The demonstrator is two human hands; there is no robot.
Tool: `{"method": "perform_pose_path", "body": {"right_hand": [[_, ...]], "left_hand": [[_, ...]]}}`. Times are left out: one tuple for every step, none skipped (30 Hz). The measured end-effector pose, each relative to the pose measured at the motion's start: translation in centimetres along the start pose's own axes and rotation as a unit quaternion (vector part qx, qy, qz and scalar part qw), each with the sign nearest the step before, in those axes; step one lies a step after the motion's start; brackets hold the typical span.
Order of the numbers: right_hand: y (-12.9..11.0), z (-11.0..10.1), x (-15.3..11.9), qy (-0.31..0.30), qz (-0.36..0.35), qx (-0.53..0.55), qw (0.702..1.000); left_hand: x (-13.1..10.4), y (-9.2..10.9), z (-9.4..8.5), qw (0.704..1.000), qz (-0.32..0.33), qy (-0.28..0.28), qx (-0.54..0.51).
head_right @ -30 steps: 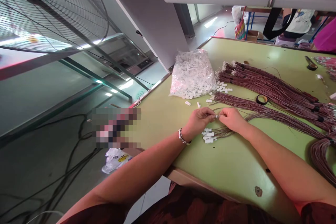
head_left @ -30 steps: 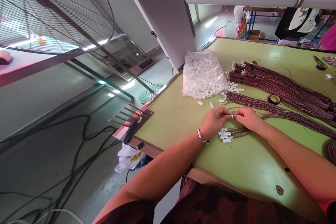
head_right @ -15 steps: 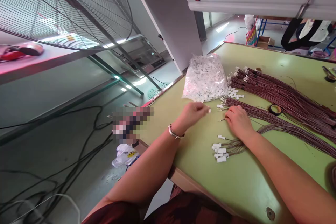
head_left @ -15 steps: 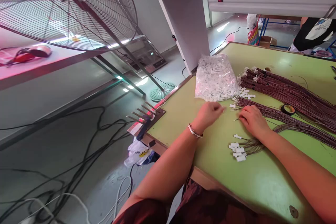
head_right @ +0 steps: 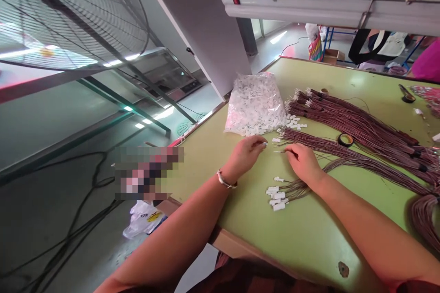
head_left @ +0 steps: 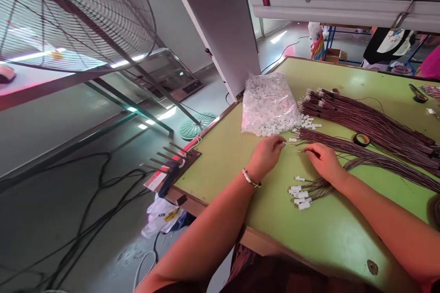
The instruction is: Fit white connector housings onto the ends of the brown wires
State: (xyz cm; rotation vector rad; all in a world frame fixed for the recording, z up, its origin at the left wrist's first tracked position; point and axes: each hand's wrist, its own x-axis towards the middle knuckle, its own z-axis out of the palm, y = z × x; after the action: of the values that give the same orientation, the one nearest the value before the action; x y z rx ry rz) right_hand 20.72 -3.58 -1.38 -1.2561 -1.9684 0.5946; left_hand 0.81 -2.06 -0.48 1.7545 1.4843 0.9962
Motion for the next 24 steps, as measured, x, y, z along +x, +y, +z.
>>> {"method": "perform_pose_path", "body": {"right_hand": [[0.0, -0.1, 0.0, 0.007, 0.003, 0.016, 1.000], [0.0, -0.2, 0.0, 0.016, 0.008, 0.024, 1.000], [-0.1, -0.3, -0.1, 0.025, 0.016, 0.027, 0.999], [-0.2, -0.4, -0.2, 0.032, 0.024, 0.027, 0.999], [-0.3, -0.5, -0.3, 0.038, 0.029, 0.025, 0.999], [-0.4, -0.7, -0.4, 0.043, 0.032, 0.023, 0.998], [-0.5, -0.8, -0.5, 0.046, 0.034, 0.023, 0.998], [-0.5, -0.9, -0.6, 0.049, 0.035, 0.024, 0.998], [-0.5, -0.9, -0.7, 0.052, 0.036, 0.025, 0.998], [-0.5, -1.0, -0.7, 0.053, 0.037, 0.026, 0.998], [-0.4, -1.0, -0.8, 0.051, 0.036, 0.027, 0.998], [-0.4, -1.0, -0.8, 0.047, 0.033, 0.027, 0.998], [-0.3, -1.0, -0.8, 0.041, 0.029, 0.025, 0.998], [-0.3, -0.9, -0.8, 0.037, 0.025, 0.022, 0.999], [-0.3, -0.9, -0.8, 0.035, 0.021, 0.019, 0.999], [-0.3, -0.9, -0.8, 0.034, 0.018, 0.017, 0.999], [-0.4, -0.9, -0.8, 0.037, 0.017, 0.016, 0.999], [-0.4, -0.9, -0.7, 0.040, 0.018, 0.016, 0.999], [-0.5, -1.0, -0.7, 0.042, 0.019, 0.016, 0.999], [-0.5, -1.0, -0.7, 0.042, 0.021, 0.015, 0.999], [-0.5, -1.0, -0.7, 0.039, 0.022, 0.013, 0.999], [-0.5, -1.0, -0.7, 0.035, 0.024, 0.009, 0.999], [-0.4, -1.0, -0.7, 0.031, 0.026, 0.003, 0.999], [-0.4, -0.9, -0.7, 0.028, 0.029, -0.003, 0.999]], "left_hand": [[-0.2, 0.2, 0.0, 0.996, -0.033, -0.015, -0.086], [-0.3, 0.4, 0.0, 0.984, -0.068, -0.034, -0.164], [-0.5, 0.6, 0.0, 0.967, -0.101, -0.049, -0.229], [-0.6, 0.8, 0.2, 0.950, -0.127, -0.060, -0.278], [-0.7, 0.9, 0.3, 0.936, -0.148, -0.066, -0.312], [-0.7, 1.0, 0.5, 0.923, -0.166, -0.067, -0.340], [-0.8, 1.1, 0.7, 0.910, -0.183, -0.068, -0.365], [-0.8, 1.1, 0.9, 0.898, -0.198, -0.071, -0.387], [-0.8, 1.1, 1.1, 0.886, -0.211, -0.076, -0.406], [-0.9, 1.1, 1.3, 0.875, -0.220, -0.081, -0.423], [-0.9, 1.0, 1.4, 0.867, -0.225, -0.084, -0.436], [-0.9, 1.0, 1.6, 0.862, -0.226, -0.087, -0.445], [-0.9, 1.0, 1.6, 0.860, -0.225, -0.088, -0.449], [-0.9, 1.0, 1.7, 0.860, -0.223, -0.090, -0.451], [-0.9, 1.0, 1.7, 0.860, -0.221, -0.092, -0.450], [-1.0, 1.1, 1.7, 0.861, -0.220, -0.094, -0.449], [-1.0, 1.1, 1.7, 0.861, -0.219, -0.095, -0.449], [-1.0, 1.1, 1.7, 0.861, -0.218, -0.094, -0.450], [-1.0, 1.2, 1.7, 0.860, -0.216, -0.093, -0.453], [-1.1, 1.2, 1.6, 0.860, -0.213, -0.091, -0.455], [-1.1, 1.2, 1.7, 0.860, -0.209, -0.091, -0.457], [-1.1, 1.2, 1.7, 0.861, -0.204, -0.093, -0.456], [-1.1, 1.2, 1.7, 0.864, -0.198, -0.096, -0.452], [-1.1, 1.1, 1.7, 0.870, -0.190, -0.097, -0.445]]}}
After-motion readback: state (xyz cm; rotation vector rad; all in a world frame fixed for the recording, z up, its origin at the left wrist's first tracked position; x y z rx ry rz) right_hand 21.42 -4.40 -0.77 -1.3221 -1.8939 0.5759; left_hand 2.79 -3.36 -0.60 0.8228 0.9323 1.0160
